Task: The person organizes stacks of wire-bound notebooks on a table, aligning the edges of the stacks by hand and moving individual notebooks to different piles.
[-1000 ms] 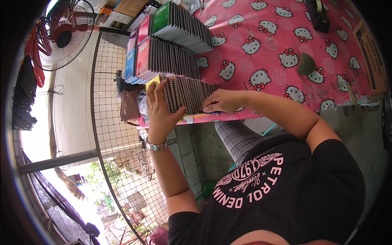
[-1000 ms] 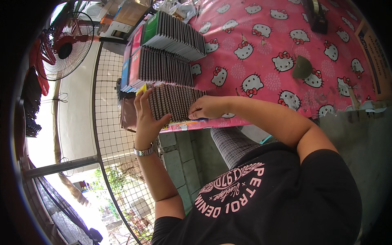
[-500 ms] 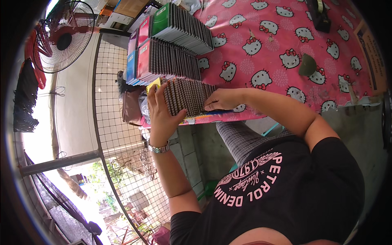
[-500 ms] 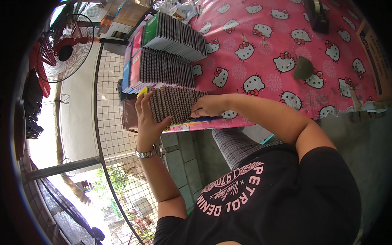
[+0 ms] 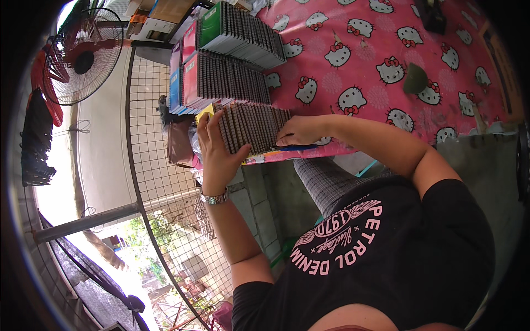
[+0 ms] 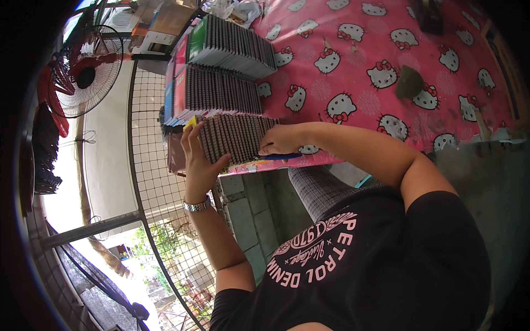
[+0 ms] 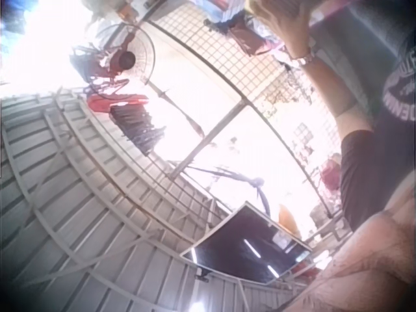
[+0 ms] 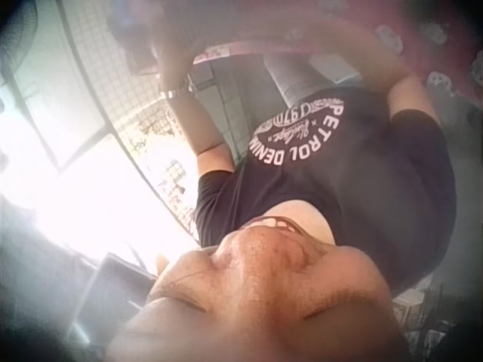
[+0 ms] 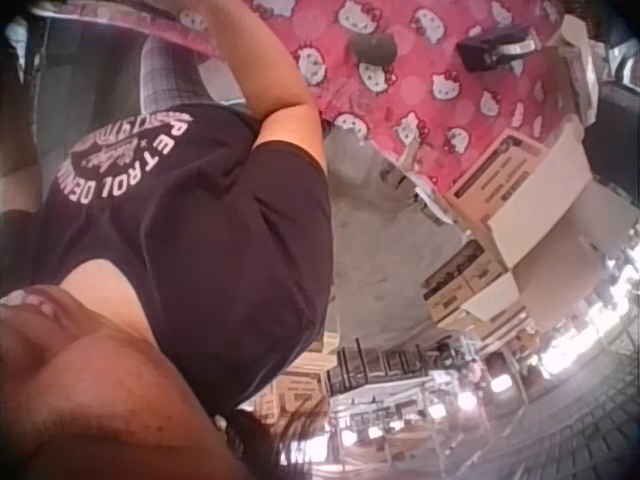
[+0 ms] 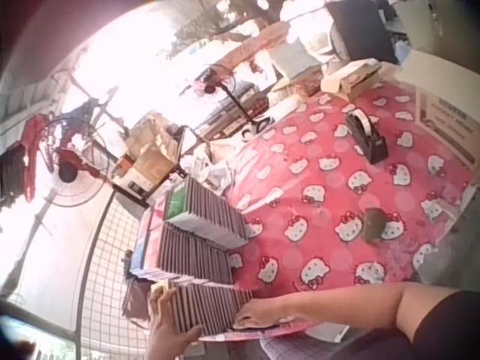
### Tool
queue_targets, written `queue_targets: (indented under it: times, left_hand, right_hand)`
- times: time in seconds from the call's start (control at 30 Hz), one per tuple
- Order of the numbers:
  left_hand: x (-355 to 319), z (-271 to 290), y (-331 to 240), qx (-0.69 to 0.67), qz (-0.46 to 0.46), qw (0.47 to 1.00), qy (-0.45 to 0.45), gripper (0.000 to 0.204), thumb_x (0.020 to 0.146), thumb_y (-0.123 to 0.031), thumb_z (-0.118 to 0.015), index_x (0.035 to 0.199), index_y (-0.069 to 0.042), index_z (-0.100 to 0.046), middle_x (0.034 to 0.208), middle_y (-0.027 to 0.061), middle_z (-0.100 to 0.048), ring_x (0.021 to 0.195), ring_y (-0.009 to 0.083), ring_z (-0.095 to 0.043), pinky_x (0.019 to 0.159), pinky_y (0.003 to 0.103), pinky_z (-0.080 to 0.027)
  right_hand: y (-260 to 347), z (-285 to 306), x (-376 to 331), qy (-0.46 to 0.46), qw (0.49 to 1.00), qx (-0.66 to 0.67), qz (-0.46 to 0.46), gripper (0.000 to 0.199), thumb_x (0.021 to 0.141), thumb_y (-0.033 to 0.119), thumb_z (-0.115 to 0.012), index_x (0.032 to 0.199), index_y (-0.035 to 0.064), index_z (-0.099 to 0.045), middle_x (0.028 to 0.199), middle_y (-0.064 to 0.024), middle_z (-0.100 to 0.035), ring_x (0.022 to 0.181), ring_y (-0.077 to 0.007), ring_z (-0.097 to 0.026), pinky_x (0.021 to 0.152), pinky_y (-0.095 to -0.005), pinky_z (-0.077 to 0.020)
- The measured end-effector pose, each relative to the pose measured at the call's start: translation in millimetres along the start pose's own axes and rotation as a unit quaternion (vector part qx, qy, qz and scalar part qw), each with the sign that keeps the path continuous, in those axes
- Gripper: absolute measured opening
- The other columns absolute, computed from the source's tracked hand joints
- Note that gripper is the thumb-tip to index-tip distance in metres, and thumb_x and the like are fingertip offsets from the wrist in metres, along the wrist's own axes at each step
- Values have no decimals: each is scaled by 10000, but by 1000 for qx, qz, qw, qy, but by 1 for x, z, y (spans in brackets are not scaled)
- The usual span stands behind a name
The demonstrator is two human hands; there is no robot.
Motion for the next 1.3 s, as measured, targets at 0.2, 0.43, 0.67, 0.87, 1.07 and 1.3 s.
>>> queue_targets:
  times: [0.2,0.43,0.67,0.87,1.07,1.3]
  left_hand:
    - [-2,0,3,-2,7,1000,-3,912,624,-186,-816,1413,-162,-358,1414,253,-296,1344,454,-313,1088,515,-328]
    - [-3,1,3,6,5,1000,0,916,629,-183,-815,1418,-152,-351,1420,251,-292,1351,453,-307,1091,515,-332]
    - [-2,-1,4,0,12,1000,1,917,636,-185,-814,1424,-154,-346,1428,250,-285,1353,447,-314,1087,513,-342]
    - [-4,-1,3,-4,11,1000,5,910,640,-184,-811,1424,-156,-350,1436,243,-281,1360,442,-308,1094,508,-336]
    - [-3,-2,6,-13,12,1000,4,905,642,-180,-809,1423,-153,-352,1444,242,-273,1378,437,-285,1109,504,-322]
    - [-1,0,1,-7,4,1000,6,893,644,-163,-806,1418,-153,-361,1449,234,-276,1386,426,-280,1113,497,-320]
  right_hand:
    - [17,3,-16,-141,962,-161,170,318,912,275,-613,1097,21,-664,1026,-173,-690,963,-354,-642,872,-413,-482]
    - [6,-4,-4,-14,999,-50,-9,341,875,315,-647,1103,63,-675,1089,-156,-670,1026,-352,-618,889,-416,-476]
    - [14,2,-20,-180,953,-204,134,294,919,325,-613,1052,72,-684,1001,-139,-686,936,-322,-643,844,-415,-475]
    - [-20,-15,1,45,996,-43,-71,358,830,323,-689,1154,174,-658,1187,-30,-623,1135,-252,-562,977,-488,-378]
    - [0,-2,-20,-137,956,-239,98,402,807,320,-708,1171,163,-639,1212,-42,-571,1217,-302,-468,1036,-503,-310]
    - [-17,1,-5,-56,992,-98,60,332,830,310,-697,1084,98,-678,1155,-94,-623,1087,-331,-578,925,-421,-442]
Point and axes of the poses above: each hand's wrist, its own x-axis towards the middle knuckle, its own z-axis out of the back of the hand, y = z × x, the point moved 7 cm from there along x, towards the middle knuckle
